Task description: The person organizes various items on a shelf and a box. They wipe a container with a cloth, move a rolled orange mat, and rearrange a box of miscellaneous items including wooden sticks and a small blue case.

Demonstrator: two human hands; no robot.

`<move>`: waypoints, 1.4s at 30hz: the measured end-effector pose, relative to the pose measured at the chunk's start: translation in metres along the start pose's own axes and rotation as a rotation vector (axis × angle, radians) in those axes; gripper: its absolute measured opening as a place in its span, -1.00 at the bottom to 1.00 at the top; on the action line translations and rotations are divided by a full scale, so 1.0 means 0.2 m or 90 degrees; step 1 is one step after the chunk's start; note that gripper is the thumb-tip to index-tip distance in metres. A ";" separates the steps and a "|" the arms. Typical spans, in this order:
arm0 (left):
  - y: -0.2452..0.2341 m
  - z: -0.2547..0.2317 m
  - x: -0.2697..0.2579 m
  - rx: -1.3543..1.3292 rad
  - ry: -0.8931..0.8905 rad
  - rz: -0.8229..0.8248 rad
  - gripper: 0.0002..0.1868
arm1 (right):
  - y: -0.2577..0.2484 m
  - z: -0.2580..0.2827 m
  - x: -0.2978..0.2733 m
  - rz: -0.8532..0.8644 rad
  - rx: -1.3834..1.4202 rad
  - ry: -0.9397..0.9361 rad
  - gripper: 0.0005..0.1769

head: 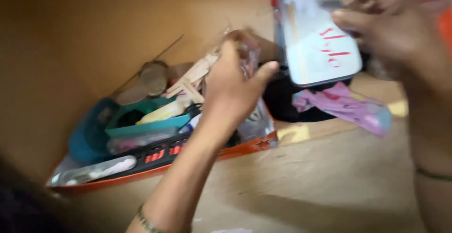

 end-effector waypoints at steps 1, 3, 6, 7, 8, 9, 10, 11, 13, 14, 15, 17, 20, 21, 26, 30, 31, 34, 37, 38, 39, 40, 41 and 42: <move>0.09 -0.04 0.03 0.007 0.060 -0.006 -0.12 | -0.09 -0.02 -0.02 0.004 0.008 0.046 -0.62; 0.28 -0.07 0.15 0.022 0.021 0.020 -0.10 | -0.24 -0.09 -0.03 0.010 0.027 0.136 -0.68; 0.56 -0.15 0.27 -0.028 0.029 -0.053 0.01 | -0.35 -0.26 -0.06 -0.030 0.122 0.179 -0.71; 0.62 -0.18 0.29 -0.057 0.042 -0.096 0.06 | -0.36 -0.32 -0.09 -0.042 0.154 0.192 -0.72; 0.70 -0.19 0.30 -0.173 -0.069 0.005 -0.06 | -0.37 -0.38 -0.11 -0.055 0.186 0.204 -0.73; 0.78 -0.22 0.30 -0.285 -0.177 0.109 -0.16 | -0.38 -0.43 -0.12 -0.065 0.219 0.216 -0.74; 0.86 -0.25 0.28 -0.396 -0.280 0.218 -0.21 | -0.35 -0.47 -0.12 -0.071 0.250 0.198 -0.76; 0.88 -0.27 0.27 -0.456 -0.280 0.161 -0.21 | -0.33 -0.51 -0.12 -0.077 0.283 0.182 -0.77; 0.94 -0.29 0.25 -0.571 -0.279 0.045 -0.18 | -0.30 -0.57 -0.10 -0.092 0.362 0.216 -0.74; 0.96 -0.28 0.23 -0.619 -0.279 -0.053 -0.17 | -0.29 -0.60 -0.10 -0.100 0.402 0.234 -0.72; 0.99 -0.27 0.20 -0.663 -0.277 -0.153 -0.15 | -0.29 -0.61 -0.09 -0.095 0.410 0.202 -0.71; 1.04 -0.22 0.15 -0.637 -0.256 -0.262 -0.16 | -0.25 -0.64 -0.09 -0.085 0.428 0.138 -0.65; 1.11 -0.09 0.11 -0.557 -0.247 -0.287 -0.31 | -0.20 -0.68 -0.13 -0.014 0.320 0.072 -0.46; 1.13 -0.03 0.11 -0.614 -0.267 -0.297 -0.39 | -0.20 -0.69 -0.14 -0.009 0.269 0.097 -0.45; 1.14 0.08 0.06 -0.663 -0.187 -0.349 -0.59 | -0.30 -0.72 -0.20 -0.026 0.054 0.010 -0.64; 1.10 -0.01 0.02 -0.629 -0.068 -0.402 -0.68 | -0.32 -0.68 -0.34 0.112 -0.079 -0.028 -0.54; 1.08 -0.03 0.01 -0.596 -0.041 -0.419 -0.70 | -0.34 -0.67 -0.37 0.113 -0.120 0.025 -0.60; 0.98 -0.07 0.02 -0.617 -0.064 -0.459 -0.71 | -0.38 -0.69 -0.45 0.112 -0.241 0.183 -0.73; 0.90 -0.10 -0.01 -0.587 -0.158 -0.482 -0.79 | -0.50 -0.70 -0.36 0.011 0.022 0.127 -0.77; 0.87 -0.13 -0.02 -0.570 -0.129 -0.465 -0.81 | -0.50 -0.70 -0.34 -0.018 0.143 0.083 -0.77; 0.85 -0.16 -0.04 -0.555 -0.101 -0.449 -0.82 | -0.51 -0.68 -0.33 -0.046 0.261 0.037 -0.77; 0.82 -0.19 -0.05 -0.541 -0.072 -0.434 -0.83 | -0.50 -0.67 -0.32 -0.073 0.380 -0.010 -0.76; 0.81 -0.21 -0.06 -0.549 -0.070 -0.425 -0.85 | -0.43 -0.66 -0.29 -0.097 0.372 -0.076 -0.81; 0.80 -0.23 -0.07 -0.558 -0.068 -0.417 -0.88 | -0.35 -0.65 -0.26 -0.120 0.363 -0.141 -0.85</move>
Point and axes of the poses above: each hand's wrist, its own x-axis towards the middle knuckle, its own y-axis out of the palm, z = x × y, the point moved 3 cm from there along x, towards the middle knuckle, and after that the axes turned 2 degrees about -y, right-handed, at the moved point
